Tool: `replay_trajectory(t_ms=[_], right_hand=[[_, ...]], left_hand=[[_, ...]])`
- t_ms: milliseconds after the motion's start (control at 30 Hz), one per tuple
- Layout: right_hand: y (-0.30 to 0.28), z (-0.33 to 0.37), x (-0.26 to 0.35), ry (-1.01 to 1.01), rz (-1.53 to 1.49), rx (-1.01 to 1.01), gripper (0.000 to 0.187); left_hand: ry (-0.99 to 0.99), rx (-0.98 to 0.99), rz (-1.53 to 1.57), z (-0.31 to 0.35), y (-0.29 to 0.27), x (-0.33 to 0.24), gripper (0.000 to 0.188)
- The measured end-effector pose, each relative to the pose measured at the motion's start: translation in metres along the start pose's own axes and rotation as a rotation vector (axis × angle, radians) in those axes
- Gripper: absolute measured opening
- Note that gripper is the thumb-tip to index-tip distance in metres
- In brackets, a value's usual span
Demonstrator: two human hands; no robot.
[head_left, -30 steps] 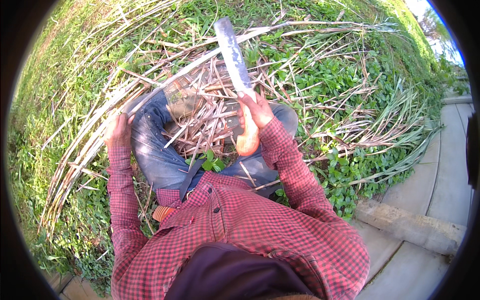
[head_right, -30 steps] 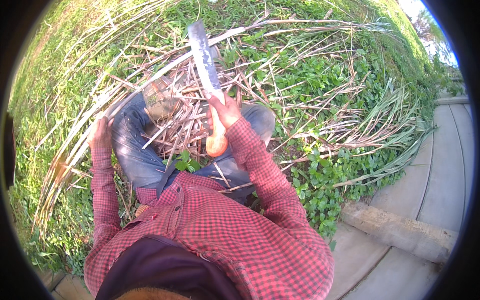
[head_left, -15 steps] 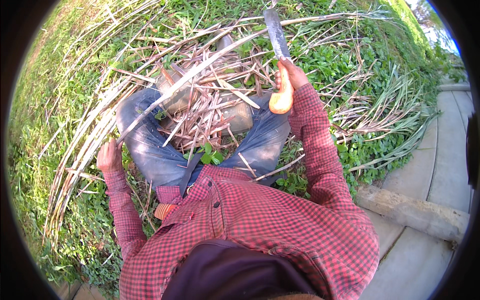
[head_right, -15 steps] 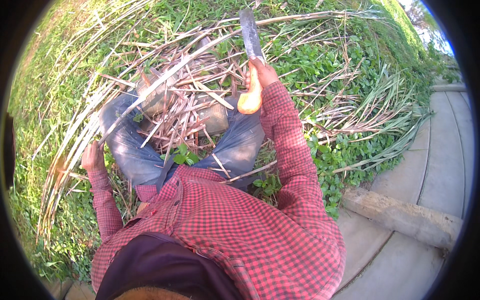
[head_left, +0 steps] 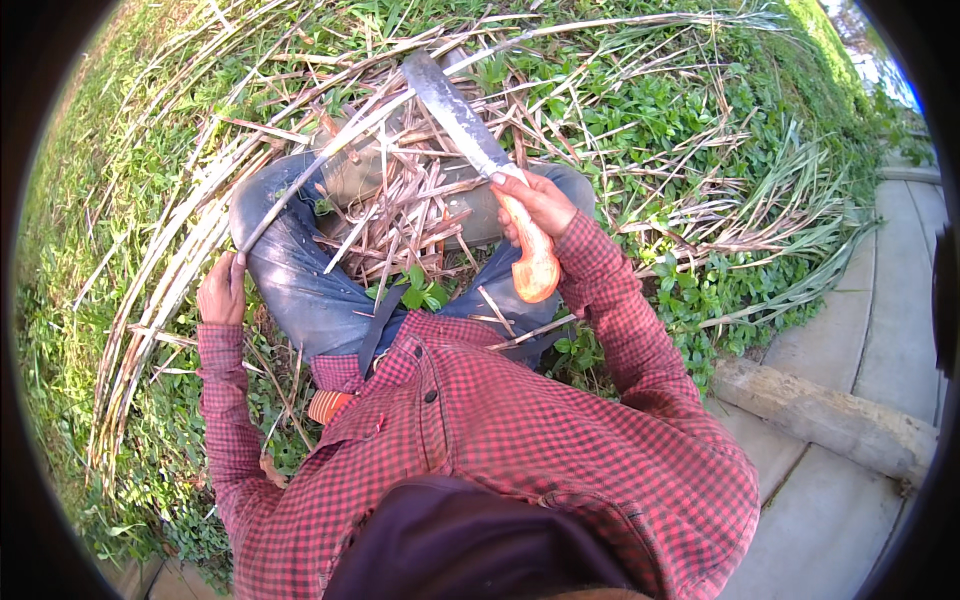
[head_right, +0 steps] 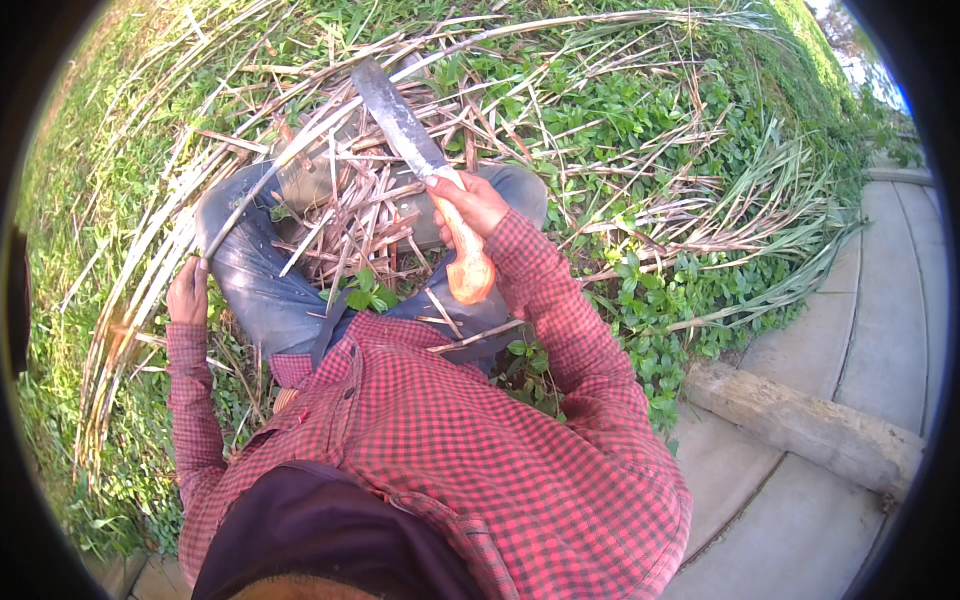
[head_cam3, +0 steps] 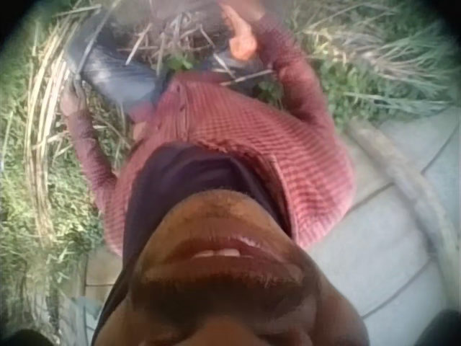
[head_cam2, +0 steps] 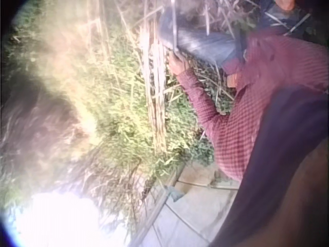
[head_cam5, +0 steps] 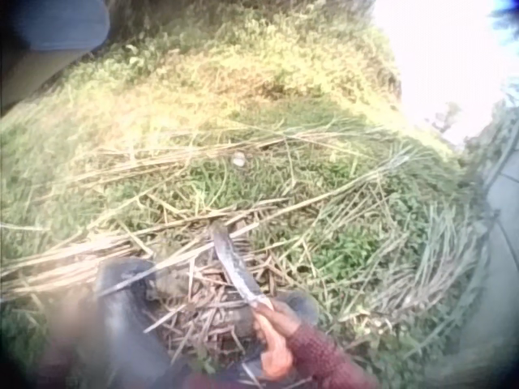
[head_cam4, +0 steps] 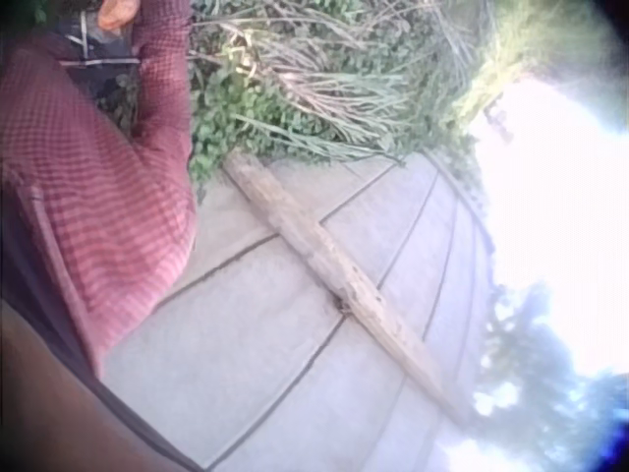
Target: The person sits on the ground and uses a machete to split long, thin sticks into smaller pieces. They hold a stick in their left hand and repeatedly strike it with the machete in their right hand, creating a pile of wood chips and debris.
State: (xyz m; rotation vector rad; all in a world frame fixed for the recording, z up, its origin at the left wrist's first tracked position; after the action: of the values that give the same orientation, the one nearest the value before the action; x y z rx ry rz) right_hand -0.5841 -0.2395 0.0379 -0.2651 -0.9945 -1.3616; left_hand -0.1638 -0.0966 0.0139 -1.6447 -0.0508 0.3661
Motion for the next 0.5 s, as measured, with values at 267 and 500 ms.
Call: replay_trajectory(t_ms=[267,500], right_hand=[[-0.034,0.0,-0.02,-0.032,-0.094,-0.098,0.025],[-0.033,-0.017,-0.018,-0.061,-0.179,-0.118,0.027]], left_hand=[[-0.129,0.243,0.059,-0.013,-0.025,-0.013,0.021],[0.012,-0.322,-0.199,0.02,0.01,-0.03,0.025]])
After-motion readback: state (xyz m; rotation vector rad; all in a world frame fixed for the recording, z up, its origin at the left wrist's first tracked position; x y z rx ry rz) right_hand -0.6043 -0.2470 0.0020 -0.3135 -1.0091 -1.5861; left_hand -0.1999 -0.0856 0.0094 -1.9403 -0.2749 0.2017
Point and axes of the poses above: each hand's wrist, its own z-axis away from the middle knuckle, its own y-axis out of the palm, x = y × z, the point moved 1 cm from there along -z, towards the middle knuckle, and after that the axes turned 8 degrees about -z, right-handed, at the moved point
